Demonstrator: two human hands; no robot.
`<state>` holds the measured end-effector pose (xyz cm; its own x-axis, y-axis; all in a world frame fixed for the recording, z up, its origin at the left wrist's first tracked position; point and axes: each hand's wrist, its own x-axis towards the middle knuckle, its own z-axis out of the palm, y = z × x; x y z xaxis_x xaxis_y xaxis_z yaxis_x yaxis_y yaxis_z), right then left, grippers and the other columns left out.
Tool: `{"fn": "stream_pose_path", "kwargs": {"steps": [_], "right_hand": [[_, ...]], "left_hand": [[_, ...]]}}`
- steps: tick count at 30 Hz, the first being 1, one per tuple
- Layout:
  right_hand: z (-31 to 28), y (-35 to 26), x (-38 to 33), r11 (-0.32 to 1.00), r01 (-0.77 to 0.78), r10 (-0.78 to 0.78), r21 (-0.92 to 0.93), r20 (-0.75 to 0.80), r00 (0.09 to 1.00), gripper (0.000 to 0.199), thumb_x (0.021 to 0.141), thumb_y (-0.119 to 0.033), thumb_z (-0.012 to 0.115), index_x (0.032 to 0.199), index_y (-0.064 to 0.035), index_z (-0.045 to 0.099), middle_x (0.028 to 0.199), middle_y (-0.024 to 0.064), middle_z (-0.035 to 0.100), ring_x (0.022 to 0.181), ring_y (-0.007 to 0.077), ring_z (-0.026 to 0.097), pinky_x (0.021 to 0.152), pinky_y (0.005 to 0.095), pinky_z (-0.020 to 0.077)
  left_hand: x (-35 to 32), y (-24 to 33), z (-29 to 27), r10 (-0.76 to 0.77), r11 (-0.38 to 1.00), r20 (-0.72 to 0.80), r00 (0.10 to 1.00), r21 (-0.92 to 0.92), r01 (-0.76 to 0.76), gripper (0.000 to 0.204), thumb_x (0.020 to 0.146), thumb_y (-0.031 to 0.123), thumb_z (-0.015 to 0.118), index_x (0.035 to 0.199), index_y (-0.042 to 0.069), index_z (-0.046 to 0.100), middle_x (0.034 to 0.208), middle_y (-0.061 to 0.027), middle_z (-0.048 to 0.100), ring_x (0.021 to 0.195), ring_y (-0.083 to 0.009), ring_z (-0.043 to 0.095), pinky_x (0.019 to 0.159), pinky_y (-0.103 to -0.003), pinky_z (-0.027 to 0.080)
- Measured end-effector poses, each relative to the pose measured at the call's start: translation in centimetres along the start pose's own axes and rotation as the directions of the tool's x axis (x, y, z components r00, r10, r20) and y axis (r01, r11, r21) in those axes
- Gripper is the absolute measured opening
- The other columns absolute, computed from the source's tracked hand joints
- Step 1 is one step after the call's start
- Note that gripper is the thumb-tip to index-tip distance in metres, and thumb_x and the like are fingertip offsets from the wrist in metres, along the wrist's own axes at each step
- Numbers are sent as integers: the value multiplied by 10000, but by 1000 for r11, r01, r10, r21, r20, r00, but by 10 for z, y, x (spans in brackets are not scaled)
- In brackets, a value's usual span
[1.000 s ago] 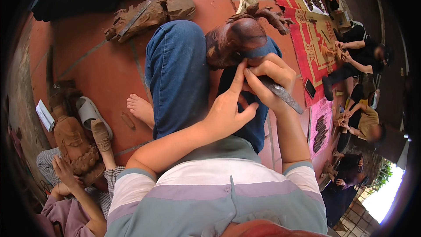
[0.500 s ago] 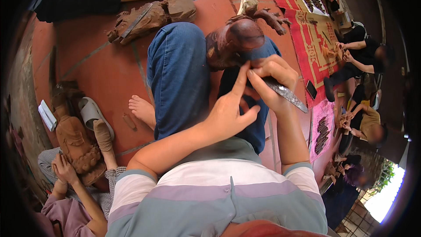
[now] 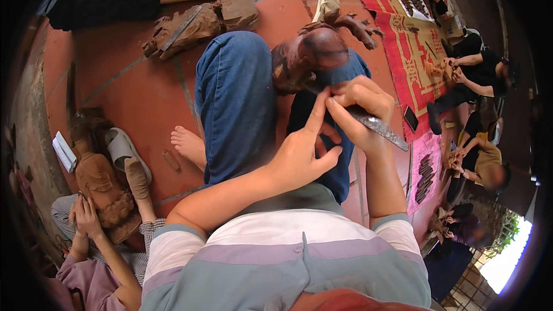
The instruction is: The person is carving a piece of wood using a small knife. They are sitting on the floor with other people who are also carving wood. The person is holding the wood in their left hand and the knife in their right hand.
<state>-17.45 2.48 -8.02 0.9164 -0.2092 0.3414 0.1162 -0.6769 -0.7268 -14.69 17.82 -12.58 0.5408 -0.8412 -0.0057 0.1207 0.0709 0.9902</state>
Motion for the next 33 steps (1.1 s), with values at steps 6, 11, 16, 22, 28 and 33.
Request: {"fn": "stream_pose_path", "kwargs": {"steps": [6, 11, 16, 22, 28, 33], "right_hand": [[-4, -1, -1, 999, 5, -4, -32, 42, 999, 103, 692, -11, 673, 655, -7, 577, 665, 81, 588, 596, 180, 581, 528, 279, 447], [10, 14, 8, 999, 32, -30, 35, -72, 997, 96, 683, -3, 667, 644, -6, 579, 717, 102, 630, 582, 171, 592, 537, 271, 463], [0, 2, -1, 1000, 4, -4, 19, -17, 1000, 94, 691, 5, 670, 658, -4, 582, 726, 98, 633, 610, 176, 602, 547, 269, 466], [4, 7, -6, 998, 62, -62, 3, -24, 998, 100, 695, 10, 666, 653, -2, 576, 702, 97, 615, 610, 175, 600, 543, 274, 460], [10, 12, 3, 999, 43, -41, 27, -75, 996, 86, 688, 13, 669, 657, 3, 590, 721, 105, 629, 603, 171, 603, 553, 270, 470], [5, 6, -1, 999, 25, -22, 39, -74, 997, 80, 691, 21, 673, 666, 5, 599, 741, 106, 643, 618, 163, 611, 570, 266, 477]], "left_hand": [[-1, -6, 1, -28, 999, 70, 997, 37, 26, 1010, 780, 48, 630, 1476, 90, -101, 927, -120, 634, 662, -136, 611, 560, -233, 483], [14, -11, 3, 54, 997, -120, 991, 57, -47, 985, 757, 40, 637, 1488, 82, -21, 840, -115, 635, 609, -185, 611, 592, -280, 499], [1, -3, 2, 19, 999, -28, 999, 48, -18, 968, 756, 52, 649, 1486, 71, 13, 867, -117, 634, 606, -190, 612, 596, -290, 506], [-1, -1, 1, -80, 995, 18, 997, 60, 79, 966, 766, 64, 649, 1480, 54, -2, 878, -123, 634, 611, -202, 616, 608, -298, 511], [11, -6, 2, 9, 996, -61, 998, 92, -3, 988, 763, 52, 637, 1484, 82, -39, 859, -114, 642, 603, -179, 612, 580, -274, 498], [4, -2, 1, 15, 994, -9, 1000, 107, -14, 991, 775, 42, 617, 1478, 78, -81, 897, -127, 648, 648, -167, 623, 587, -252, 492]]}}
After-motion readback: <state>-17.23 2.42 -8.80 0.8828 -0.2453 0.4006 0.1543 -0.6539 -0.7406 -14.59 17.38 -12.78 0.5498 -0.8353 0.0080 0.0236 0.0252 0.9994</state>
